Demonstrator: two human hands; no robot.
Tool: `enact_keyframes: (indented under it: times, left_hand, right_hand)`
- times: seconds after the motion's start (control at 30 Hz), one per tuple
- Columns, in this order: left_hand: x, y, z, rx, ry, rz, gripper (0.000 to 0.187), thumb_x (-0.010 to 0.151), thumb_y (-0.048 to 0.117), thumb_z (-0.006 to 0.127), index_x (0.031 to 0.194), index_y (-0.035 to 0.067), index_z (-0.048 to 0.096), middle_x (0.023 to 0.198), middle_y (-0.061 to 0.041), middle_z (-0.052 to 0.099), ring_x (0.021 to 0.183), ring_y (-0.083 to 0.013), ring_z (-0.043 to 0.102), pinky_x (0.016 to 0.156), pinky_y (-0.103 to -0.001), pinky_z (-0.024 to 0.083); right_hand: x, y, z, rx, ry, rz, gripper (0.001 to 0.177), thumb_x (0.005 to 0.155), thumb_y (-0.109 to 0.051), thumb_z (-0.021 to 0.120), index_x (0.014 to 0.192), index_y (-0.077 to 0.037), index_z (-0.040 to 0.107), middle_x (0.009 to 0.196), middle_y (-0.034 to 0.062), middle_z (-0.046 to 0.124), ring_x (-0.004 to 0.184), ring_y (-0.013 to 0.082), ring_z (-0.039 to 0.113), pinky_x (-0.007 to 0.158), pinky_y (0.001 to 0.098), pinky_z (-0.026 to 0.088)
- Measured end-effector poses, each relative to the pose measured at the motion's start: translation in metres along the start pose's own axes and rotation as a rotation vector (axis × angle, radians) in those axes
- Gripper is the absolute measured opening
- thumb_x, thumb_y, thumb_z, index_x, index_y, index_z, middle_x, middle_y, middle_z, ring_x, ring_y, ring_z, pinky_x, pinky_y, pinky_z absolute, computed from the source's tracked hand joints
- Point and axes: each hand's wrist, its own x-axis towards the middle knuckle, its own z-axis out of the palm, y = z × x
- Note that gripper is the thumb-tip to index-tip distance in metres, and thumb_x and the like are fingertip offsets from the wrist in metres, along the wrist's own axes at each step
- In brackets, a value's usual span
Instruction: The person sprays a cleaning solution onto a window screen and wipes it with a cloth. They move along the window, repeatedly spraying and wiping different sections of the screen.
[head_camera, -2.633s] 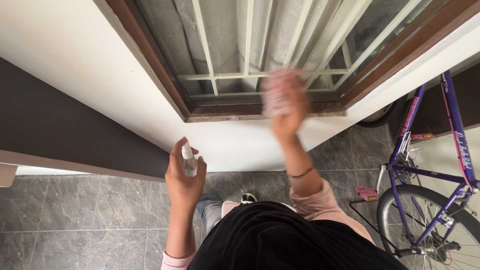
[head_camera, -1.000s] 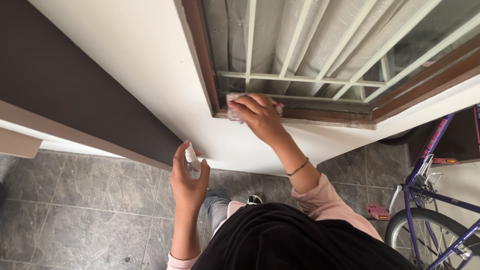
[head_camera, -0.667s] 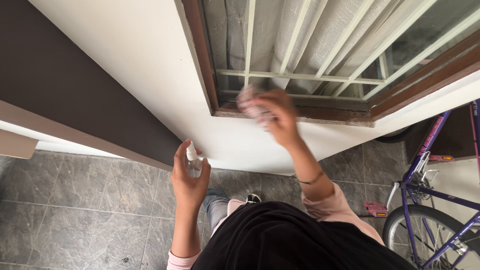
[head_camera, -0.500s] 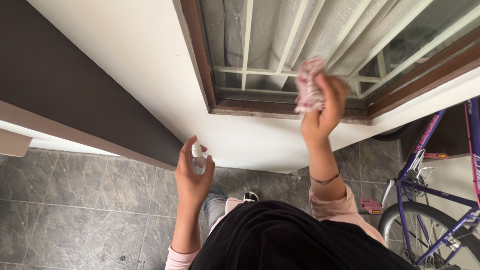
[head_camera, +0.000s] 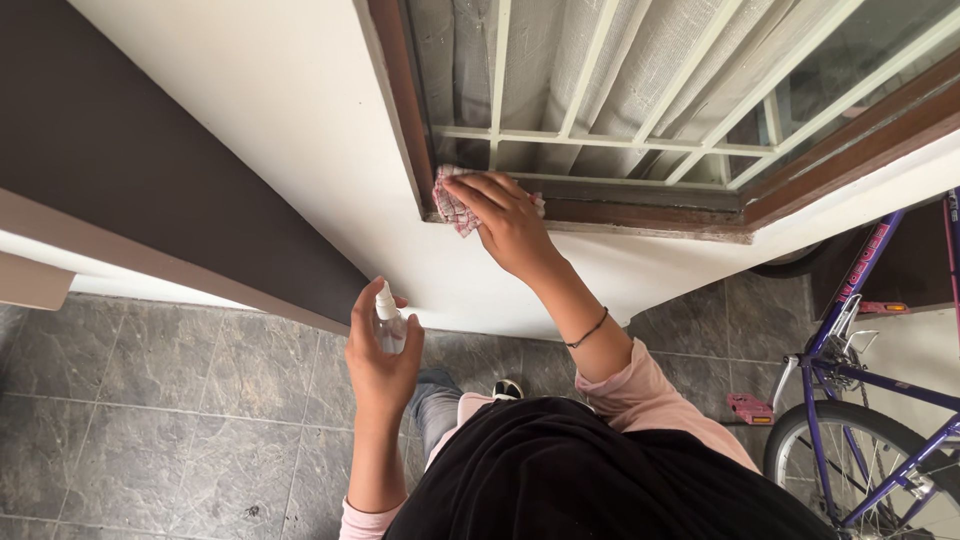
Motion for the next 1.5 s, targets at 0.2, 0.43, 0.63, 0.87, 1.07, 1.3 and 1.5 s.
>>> enact_keyframes:
  times: [0.2,0.43,0.63,0.87,1.07,1.3,1.5]
  left_hand:
    - [-0.007,0.000,-0.004,0.017,-0.005,0.010,0.060,0.086,-0.002,0.070,0.142,0.004,0.047,0.109,-0.013,0.069,0.097,-0.0196,0.071,0.077,-0.031,0.057]
    - [-0.005,0.003,-0.004,0.049,-0.038,0.035,0.059,0.086,-0.001,0.070,0.141,0.003,0.048,0.107,-0.012,0.069,0.093,-0.0184,0.071,0.074,-0.031,0.057]
    - [-0.003,0.008,0.006,0.064,-0.076,0.027,0.058,0.085,0.000,0.071,0.139,0.004,0.050,0.104,-0.011,0.070,0.082,-0.0168,0.068,0.070,-0.031,0.056]
    - [-0.002,0.008,0.005,0.052,-0.077,0.021,0.058,0.085,0.000,0.071,0.139,0.005,0.050,0.103,-0.011,0.070,0.083,-0.0165,0.069,0.072,-0.031,0.056]
    - [-0.002,0.001,0.000,0.065,-0.046,0.013,0.059,0.085,0.001,0.070,0.140,0.006,0.049,0.107,-0.012,0.070,0.091,-0.0198,0.072,0.075,-0.032,0.058]
    - [-0.006,-0.005,-0.011,0.068,-0.021,-0.055,0.059,0.086,0.002,0.070,0.140,0.006,0.049,0.107,-0.012,0.071,0.092,-0.0199,0.073,0.075,-0.032,0.058]
    - [-0.008,-0.008,-0.020,0.064,0.021,0.002,0.059,0.086,0.001,0.069,0.141,0.005,0.048,0.112,-0.015,0.070,0.100,-0.0221,0.072,0.077,-0.032,0.057]
  right_hand:
    - [-0.015,0.010,-0.034,0.233,-0.102,-0.045,0.062,0.086,0.012,0.058,0.142,-0.014,0.057,0.139,0.0084,0.064,0.125,0.0291,0.061,0.103,0.0387,0.059]
    - [-0.084,0.079,-0.131,0.743,0.658,0.148,0.036,0.110,-0.005,0.058,0.145,-0.016,0.061,0.127,0.0140,0.069,0.111,0.0233,0.072,0.096,0.0380,0.065]
    - [-0.115,0.113,-0.188,0.930,1.258,0.381,0.041,0.099,0.010,0.064,0.136,-0.004,0.053,0.136,0.0147,0.064,0.125,0.0284,0.067,0.112,0.0443,0.061]
    - [-0.067,0.086,-0.125,0.336,1.099,0.262,0.030,0.103,0.002,0.056,0.131,-0.008,0.062,0.132,0.0082,0.065,0.122,0.0218,0.065,0.113,0.0413,0.056]
    - [-0.020,0.044,-0.051,0.245,0.734,0.094,0.024,0.099,-0.005,0.065,0.123,-0.010,0.065,0.127,0.0058,0.067,0.121,0.0224,0.065,0.108,0.0398,0.057]
    - [0.002,-0.004,-0.004,-0.110,0.281,-0.043,0.041,0.086,0.009,0.065,0.122,-0.009,0.069,0.125,0.0057,0.070,0.117,0.0255,0.065,0.097,0.0357,0.059]
    - [0.004,-0.039,-0.003,-0.164,0.117,0.096,0.043,0.081,0.014,0.060,0.119,-0.005,0.068,0.120,0.0046,0.070,0.112,0.0258,0.067,0.094,0.0358,0.058]
